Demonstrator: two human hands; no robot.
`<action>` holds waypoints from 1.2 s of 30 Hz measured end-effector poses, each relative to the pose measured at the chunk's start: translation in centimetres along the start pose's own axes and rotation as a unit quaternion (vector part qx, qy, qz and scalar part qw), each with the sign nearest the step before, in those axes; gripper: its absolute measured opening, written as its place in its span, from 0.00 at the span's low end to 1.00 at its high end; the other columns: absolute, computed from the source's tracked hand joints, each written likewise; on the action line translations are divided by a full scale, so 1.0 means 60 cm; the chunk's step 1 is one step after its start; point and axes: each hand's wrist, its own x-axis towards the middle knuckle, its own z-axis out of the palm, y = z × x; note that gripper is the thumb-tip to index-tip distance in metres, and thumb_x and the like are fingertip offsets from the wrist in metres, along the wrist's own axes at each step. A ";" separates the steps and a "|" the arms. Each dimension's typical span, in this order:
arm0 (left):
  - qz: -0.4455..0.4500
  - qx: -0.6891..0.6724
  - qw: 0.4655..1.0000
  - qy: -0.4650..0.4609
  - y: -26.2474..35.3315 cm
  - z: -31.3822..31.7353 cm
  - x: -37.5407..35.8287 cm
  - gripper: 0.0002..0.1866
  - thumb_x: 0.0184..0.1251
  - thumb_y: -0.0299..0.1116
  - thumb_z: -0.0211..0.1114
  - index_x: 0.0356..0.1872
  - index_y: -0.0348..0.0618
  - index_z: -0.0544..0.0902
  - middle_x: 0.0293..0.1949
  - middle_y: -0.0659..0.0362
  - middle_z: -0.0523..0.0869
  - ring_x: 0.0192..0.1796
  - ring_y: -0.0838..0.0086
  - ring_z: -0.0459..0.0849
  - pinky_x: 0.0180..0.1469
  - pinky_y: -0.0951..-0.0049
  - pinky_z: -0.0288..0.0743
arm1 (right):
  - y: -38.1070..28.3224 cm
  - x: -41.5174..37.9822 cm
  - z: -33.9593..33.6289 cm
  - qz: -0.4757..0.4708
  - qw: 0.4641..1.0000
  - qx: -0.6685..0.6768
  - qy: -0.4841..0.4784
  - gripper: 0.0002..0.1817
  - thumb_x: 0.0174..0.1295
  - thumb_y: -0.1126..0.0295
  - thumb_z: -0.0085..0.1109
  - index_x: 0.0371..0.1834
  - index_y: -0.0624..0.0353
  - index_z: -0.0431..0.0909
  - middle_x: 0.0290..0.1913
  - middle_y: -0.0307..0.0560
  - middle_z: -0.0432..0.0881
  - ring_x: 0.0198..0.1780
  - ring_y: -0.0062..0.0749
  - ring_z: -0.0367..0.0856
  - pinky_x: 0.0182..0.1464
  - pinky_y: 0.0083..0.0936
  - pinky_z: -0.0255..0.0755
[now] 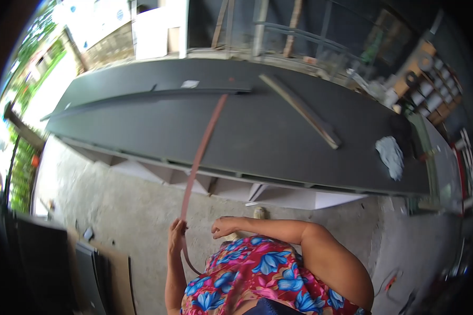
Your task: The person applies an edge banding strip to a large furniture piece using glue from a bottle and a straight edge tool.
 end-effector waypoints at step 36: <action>0.324 0.508 0.682 0.415 -0.129 0.559 0.032 0.25 0.65 0.54 0.54 0.48 0.43 0.80 0.30 0.53 0.81 0.30 0.67 0.77 0.33 0.65 0.72 | 0.599 -1.545 -0.270 0.160 0.103 0.214 0.958 0.11 0.59 0.67 0.60 0.44 0.53 0.80 0.38 0.43 0.82 0.35 0.26 0.82 0.35 0.23 0.75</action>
